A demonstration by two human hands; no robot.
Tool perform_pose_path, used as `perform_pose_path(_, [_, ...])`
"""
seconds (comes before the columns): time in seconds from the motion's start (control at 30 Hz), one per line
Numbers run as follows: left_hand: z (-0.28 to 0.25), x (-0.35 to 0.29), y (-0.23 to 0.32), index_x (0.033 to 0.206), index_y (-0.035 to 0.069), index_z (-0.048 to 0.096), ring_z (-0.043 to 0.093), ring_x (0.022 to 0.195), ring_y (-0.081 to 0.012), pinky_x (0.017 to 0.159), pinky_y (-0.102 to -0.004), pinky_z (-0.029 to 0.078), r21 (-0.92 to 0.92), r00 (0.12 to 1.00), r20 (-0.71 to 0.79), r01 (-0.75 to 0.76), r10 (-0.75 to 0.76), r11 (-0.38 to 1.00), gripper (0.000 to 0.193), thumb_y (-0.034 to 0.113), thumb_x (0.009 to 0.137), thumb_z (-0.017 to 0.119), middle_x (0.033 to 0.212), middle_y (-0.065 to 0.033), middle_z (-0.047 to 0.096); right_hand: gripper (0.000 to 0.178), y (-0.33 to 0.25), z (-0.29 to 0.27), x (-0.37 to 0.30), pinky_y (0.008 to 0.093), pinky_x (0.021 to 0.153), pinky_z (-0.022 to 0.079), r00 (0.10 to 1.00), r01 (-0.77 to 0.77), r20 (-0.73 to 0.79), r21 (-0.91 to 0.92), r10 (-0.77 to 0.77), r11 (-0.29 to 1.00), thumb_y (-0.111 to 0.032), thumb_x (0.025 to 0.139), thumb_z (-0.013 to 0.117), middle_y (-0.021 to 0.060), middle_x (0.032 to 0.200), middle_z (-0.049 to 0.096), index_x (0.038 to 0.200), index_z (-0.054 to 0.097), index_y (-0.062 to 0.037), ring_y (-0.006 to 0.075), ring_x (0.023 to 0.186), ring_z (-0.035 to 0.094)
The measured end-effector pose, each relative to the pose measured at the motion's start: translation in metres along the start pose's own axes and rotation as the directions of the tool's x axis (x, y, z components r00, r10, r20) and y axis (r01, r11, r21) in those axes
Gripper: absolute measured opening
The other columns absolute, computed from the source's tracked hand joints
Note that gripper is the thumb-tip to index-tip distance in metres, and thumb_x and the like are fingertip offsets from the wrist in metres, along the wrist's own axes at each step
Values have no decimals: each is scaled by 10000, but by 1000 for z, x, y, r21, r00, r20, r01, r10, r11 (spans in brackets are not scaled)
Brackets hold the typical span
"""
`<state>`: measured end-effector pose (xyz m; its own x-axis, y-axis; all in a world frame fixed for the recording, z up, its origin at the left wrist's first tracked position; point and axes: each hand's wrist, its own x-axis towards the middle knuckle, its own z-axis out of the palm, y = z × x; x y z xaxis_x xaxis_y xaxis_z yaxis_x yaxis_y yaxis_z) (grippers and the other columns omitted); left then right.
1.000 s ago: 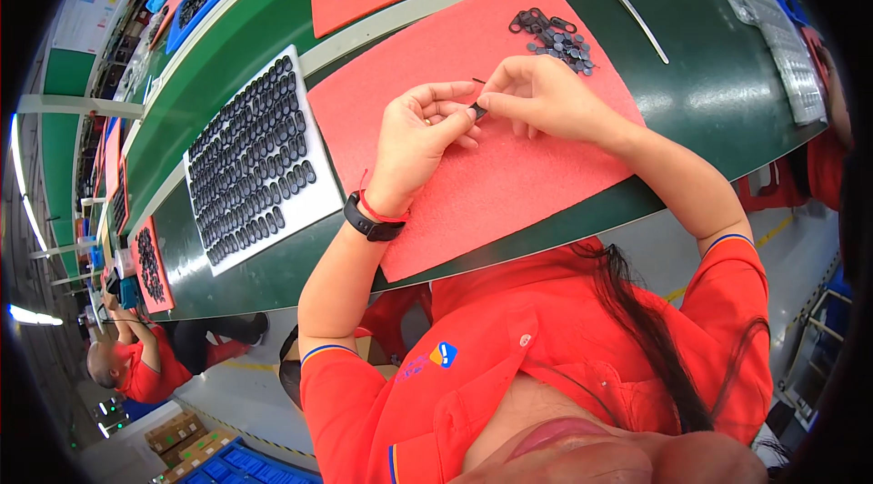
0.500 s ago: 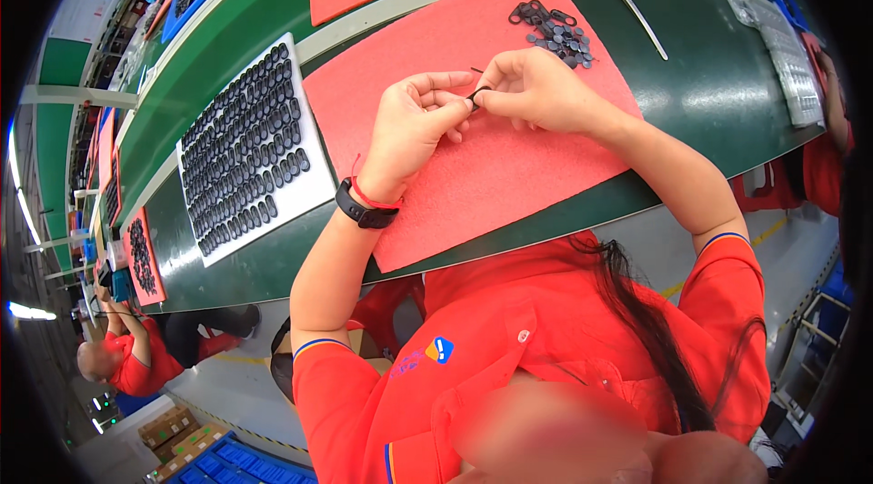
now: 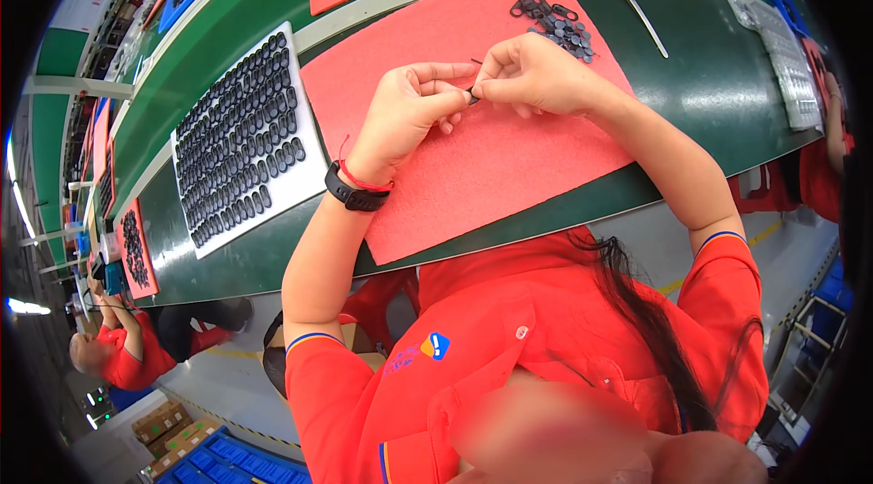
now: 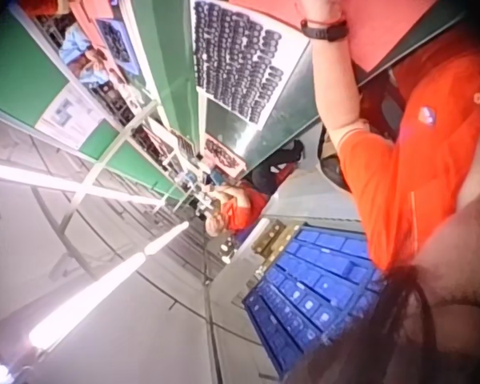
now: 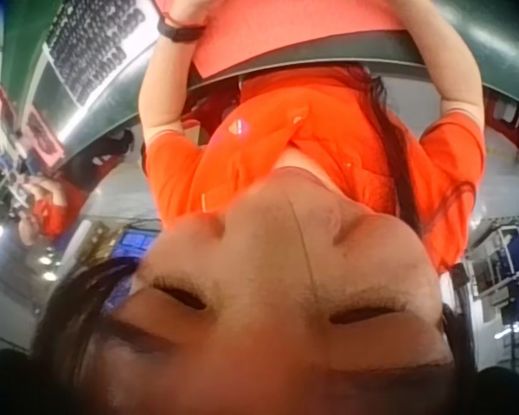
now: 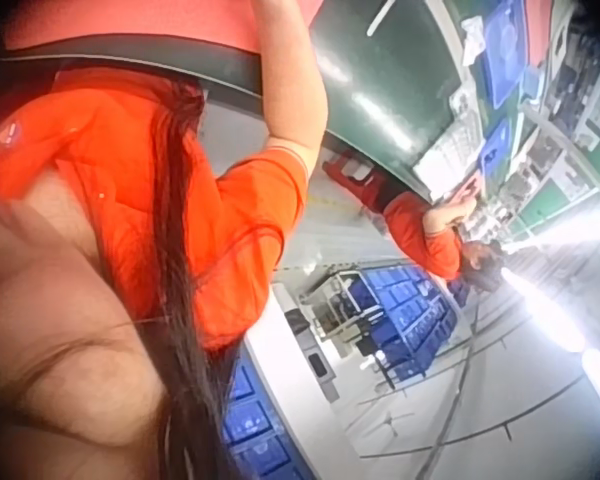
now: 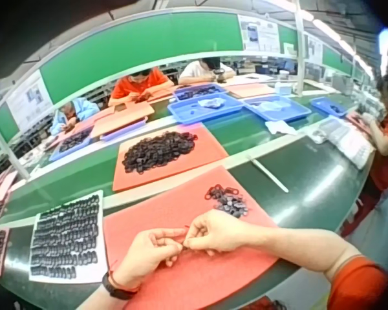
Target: The person is assembling or sorting small black electronic components on a red mat at a factory workstation.
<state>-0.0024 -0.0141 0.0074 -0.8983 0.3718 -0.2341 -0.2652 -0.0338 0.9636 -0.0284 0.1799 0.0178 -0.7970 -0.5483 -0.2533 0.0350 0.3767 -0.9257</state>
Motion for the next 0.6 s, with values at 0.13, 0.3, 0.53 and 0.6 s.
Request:
perform_pose_path(0.13, [0,0,-1,1100,-105,543,512,554,-60,503,-187,421,6,1000,-12,-8,8,1000,361,13,763,596,685,-43,606,171,-3,0,0,210,403,380,1000,7,-9,7,-7,1000,-164,738,649,38,617,585,741,615,4,71,468,527])
perform_pose_path(0.3, [1,0,0,1085,-97,559,501,537,-49,483,-177,407,48,1000,-24,1,0,999,357,25,752,603,662,-27,596,168,-1,4,1,192,372,311,1000,-19,-22,-19,18,1000,-170,783,642,-5,574,529,781,580,-13,52,422,476])
perform_pose_path(0.53, [3,-2,1,1085,-85,567,479,520,-31,469,-165,394,111,999,-44,-10,15,994,358,41,752,603,656,-14,594,173,-1,7,0,194,370,311,999,16,-42,-48,-18,999,-169,778,642,-3,567,523,782,568,-13,52,416,469])
perform_pose_path(0.6, [2,-1,-1,1096,-87,559,479,524,-32,472,-164,396,83,999,-42,-9,12,996,367,42,755,602,662,-16,596,180,-1,5,0,195,371,312,999,15,-34,13,-15,1000,-182,786,633,5,581,531,780,565,-16,53,420,465])
